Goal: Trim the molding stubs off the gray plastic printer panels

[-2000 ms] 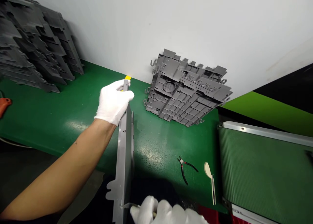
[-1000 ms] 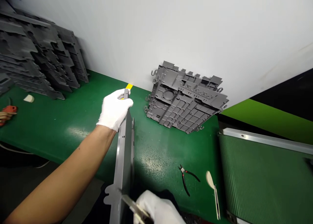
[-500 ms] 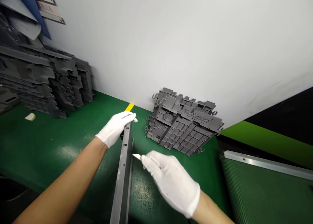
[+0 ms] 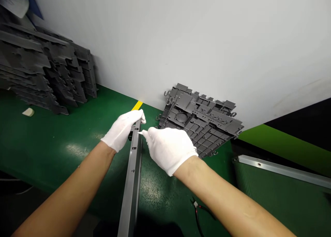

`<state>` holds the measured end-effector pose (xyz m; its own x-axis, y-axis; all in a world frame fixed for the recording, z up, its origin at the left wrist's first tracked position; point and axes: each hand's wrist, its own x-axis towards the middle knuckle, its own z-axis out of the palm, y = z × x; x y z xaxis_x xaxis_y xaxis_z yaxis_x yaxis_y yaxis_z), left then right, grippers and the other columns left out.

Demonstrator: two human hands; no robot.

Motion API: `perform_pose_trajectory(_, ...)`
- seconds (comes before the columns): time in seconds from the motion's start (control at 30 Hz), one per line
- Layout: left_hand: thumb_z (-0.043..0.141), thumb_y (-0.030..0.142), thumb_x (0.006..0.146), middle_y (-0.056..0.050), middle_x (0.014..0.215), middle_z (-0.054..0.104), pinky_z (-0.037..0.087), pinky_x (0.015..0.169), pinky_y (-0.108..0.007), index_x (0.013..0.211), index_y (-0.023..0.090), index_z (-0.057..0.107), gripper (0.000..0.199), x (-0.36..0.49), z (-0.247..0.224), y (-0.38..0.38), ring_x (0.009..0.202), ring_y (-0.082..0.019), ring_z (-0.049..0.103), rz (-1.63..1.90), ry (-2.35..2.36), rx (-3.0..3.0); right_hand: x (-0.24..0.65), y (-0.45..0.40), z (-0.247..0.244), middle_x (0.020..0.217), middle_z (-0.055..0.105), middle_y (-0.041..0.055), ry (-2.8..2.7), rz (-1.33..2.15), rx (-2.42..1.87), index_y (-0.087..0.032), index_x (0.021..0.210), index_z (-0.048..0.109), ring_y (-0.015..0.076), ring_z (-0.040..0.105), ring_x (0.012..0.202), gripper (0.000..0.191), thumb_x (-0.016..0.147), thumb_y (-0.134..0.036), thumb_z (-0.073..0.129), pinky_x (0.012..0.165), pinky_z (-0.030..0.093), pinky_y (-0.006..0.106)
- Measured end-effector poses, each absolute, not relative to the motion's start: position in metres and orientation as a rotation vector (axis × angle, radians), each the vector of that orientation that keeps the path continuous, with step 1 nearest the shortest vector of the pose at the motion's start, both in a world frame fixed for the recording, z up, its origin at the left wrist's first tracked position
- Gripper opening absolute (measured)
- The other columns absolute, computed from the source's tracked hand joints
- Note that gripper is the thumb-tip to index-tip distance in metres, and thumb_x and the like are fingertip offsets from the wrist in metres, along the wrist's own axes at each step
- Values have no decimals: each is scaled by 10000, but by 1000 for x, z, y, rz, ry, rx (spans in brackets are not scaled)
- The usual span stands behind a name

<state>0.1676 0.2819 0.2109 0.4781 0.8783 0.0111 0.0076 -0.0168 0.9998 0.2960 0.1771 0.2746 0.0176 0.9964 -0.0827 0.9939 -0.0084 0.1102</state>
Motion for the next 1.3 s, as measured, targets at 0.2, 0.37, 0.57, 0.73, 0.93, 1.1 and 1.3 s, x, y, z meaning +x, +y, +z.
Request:
perform_pose_trajectory(0.2, 487, 458, 938, -16, 821, 627, 407, 707, -291, 725, 203, 597, 351, 174, 210, 279, 796, -174, 544, 837, 842, 1449, 298, 171, 278, 571, 597, 27, 2078, 42, 2106, -215, 831, 616, 164, 562, 506, 555, 1051, -501, 194, 555, 316, 286)
perform_pose_trajectory(0.37, 477, 454, 943, -12, 822, 620, 390, 698, -288, 728, 207, 586, 345, 178, 211, 278, 797, -168, 530, 829, 852, 1459, 299, 169, 279, 598, 622, 51, 2029, 47, 2113, -205, 862, 635, 178, 594, 543, 555, 1046, -507, 208, 588, 363, 295)
perform_pose_trajectory(0.57, 479, 434, 937, -17, 819, 632, 405, 763, -296, 714, 206, 596, 339, 179, 209, 279, 814, -172, 546, 860, 852, 1461, 296, 164, 279, 592, 619, 47, 2055, 42, 2102, -214, 837, 624, 182, 590, 503, 564, 1047, -506, 190, 566, 356, 297)
perform_pose_trajectory(0.73, 495, 439, 938, -14, 810, 636, 406, 756, -301, 713, 207, 602, 341, 178, 208, 279, 796, -170, 553, 863, 856, 1455, 294, 162, 278, 623, 641, 57, 2023, 54, 2102, -214, 852, 631, 184, 611, 548, 557, 1042, -519, 205, 575, 366, 293)
perform_pose_trajectory(0.93, 481, 419, 946, -14, 793, 619, 397, 731, -296, 692, 208, 589, 348, 179, 212, 279, 790, -168, 538, 850, 851, 1452, 297, 162, 277, 607, 624, 51, 2037, 74, 2066, -218, 864, 629, 178, 582, 516, 525, 1040, -507, 227, 563, 351, 294)
perform_pose_trajectory(1.1, 484, 430, 943, -16, 792, 616, 399, 734, -300, 691, 209, 585, 350, 180, 211, 280, 780, -169, 540, 835, 842, 1430, 298, 160, 279, 565, 581, 34, 2071, 48, 2088, -224, 818, 627, 178, 550, 479, 559, 1041, -521, 208, 547, 320, 301)
perform_pose_trajectory(1.3, 496, 430, 936, -13, 812, 642, 424, 770, -302, 713, 207, 606, 334, 178, 207, 280, 785, -170, 560, 885, 838, 1455, 308, 148, 284, 503, 461, -29, 2226, -416, 2217, -237, 688, 563, 133, 434, 458, 569, 1024, -593, 274, 536, 295, 283)
